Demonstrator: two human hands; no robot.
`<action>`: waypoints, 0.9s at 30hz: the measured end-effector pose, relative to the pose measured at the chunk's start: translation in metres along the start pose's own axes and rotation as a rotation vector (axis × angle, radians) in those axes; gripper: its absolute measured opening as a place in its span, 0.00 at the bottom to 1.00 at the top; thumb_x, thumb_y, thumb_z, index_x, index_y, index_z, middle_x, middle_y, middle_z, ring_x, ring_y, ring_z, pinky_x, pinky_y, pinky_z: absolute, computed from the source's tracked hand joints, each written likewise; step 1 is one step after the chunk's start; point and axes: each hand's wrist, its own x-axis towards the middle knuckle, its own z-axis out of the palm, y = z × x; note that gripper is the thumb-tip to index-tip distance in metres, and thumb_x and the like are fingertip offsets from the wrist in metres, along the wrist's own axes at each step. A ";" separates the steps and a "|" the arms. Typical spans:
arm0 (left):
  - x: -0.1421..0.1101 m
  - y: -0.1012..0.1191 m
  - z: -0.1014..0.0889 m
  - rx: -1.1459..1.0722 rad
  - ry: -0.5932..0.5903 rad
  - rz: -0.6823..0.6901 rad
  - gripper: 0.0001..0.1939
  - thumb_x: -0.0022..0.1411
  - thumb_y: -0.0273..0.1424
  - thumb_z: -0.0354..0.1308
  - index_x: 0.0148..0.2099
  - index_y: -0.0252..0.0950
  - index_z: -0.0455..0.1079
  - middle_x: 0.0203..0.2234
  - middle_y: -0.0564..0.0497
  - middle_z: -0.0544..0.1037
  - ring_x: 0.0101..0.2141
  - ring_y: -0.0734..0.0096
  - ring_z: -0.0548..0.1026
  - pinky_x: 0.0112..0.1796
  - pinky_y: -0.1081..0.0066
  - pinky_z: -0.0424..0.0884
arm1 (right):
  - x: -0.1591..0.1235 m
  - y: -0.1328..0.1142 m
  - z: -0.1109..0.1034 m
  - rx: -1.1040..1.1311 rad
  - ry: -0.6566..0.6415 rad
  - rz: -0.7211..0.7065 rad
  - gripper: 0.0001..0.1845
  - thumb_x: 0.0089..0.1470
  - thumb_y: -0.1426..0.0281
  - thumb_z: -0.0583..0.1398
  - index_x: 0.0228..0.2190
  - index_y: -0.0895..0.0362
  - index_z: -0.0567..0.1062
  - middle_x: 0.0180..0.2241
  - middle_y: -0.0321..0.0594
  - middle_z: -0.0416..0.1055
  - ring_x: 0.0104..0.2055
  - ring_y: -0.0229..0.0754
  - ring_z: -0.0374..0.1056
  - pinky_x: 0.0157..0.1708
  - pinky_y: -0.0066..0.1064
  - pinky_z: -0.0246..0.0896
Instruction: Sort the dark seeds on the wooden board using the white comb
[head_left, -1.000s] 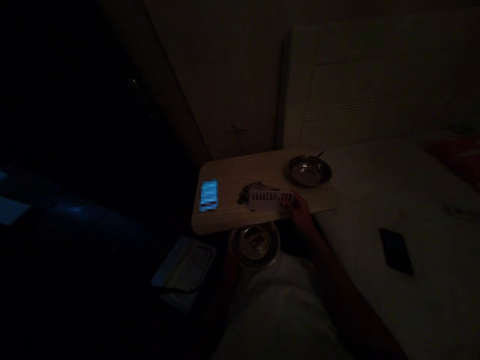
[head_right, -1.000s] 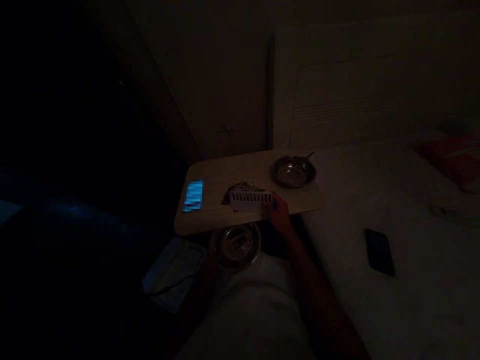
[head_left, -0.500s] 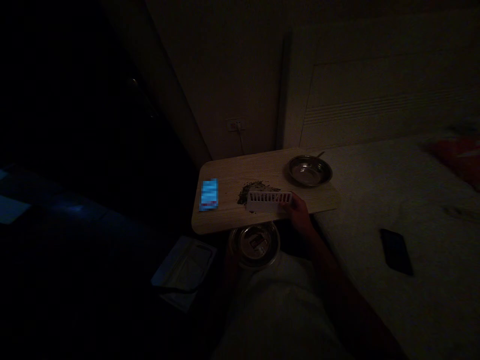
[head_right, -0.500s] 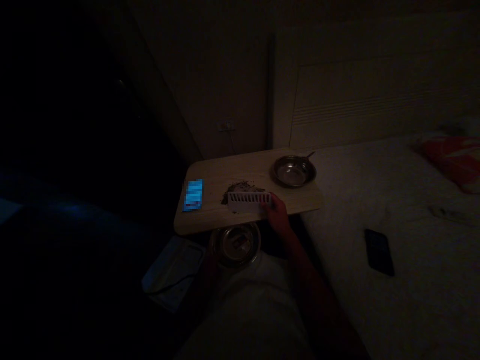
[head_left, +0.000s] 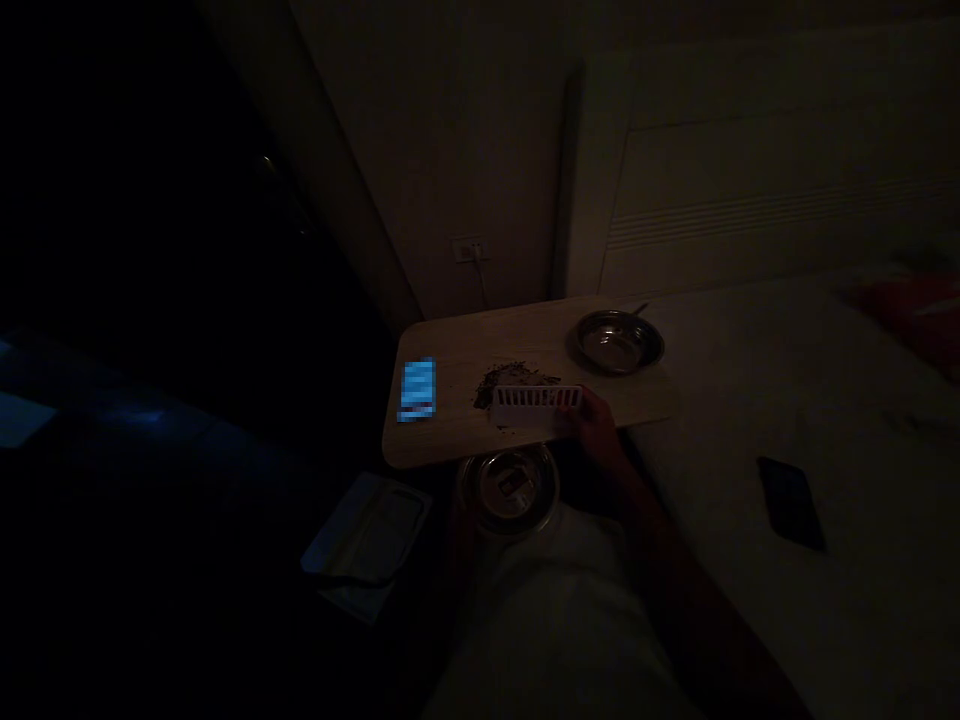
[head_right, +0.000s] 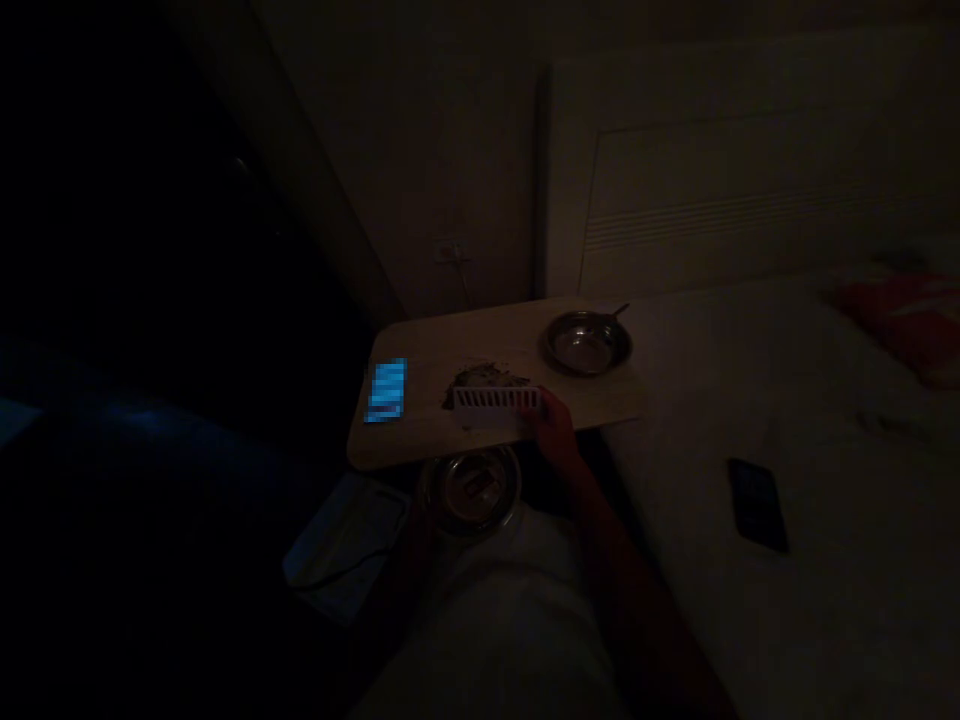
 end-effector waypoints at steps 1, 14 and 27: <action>-0.001 -0.001 0.000 -0.003 -0.013 0.002 0.43 0.49 0.54 0.68 0.64 0.41 0.69 0.67 0.42 0.68 0.68 0.42 0.61 0.68 0.49 0.56 | 0.000 0.001 -0.001 -0.003 -0.002 0.004 0.13 0.49 0.58 0.65 0.35 0.52 0.78 0.35 0.38 0.78 0.38 0.48 0.71 0.42 0.40 0.68; -0.016 0.035 0.012 -0.014 -0.047 0.014 0.43 0.54 0.54 0.65 0.68 0.44 0.65 0.68 0.44 0.67 0.70 0.44 0.58 0.68 0.52 0.56 | 0.001 0.002 -0.006 -0.003 -0.012 0.005 0.14 0.48 0.59 0.66 0.35 0.53 0.79 0.35 0.39 0.79 0.38 0.48 0.72 0.41 0.39 0.69; -0.017 0.034 0.012 -0.031 -0.038 0.005 0.40 0.54 0.50 0.67 0.66 0.41 0.67 0.68 0.43 0.67 0.70 0.43 0.58 0.68 0.52 0.55 | 0.002 0.002 -0.007 0.063 -0.047 0.059 0.13 0.44 0.61 0.68 0.33 0.53 0.80 0.34 0.38 0.79 0.37 0.48 0.71 0.40 0.39 0.69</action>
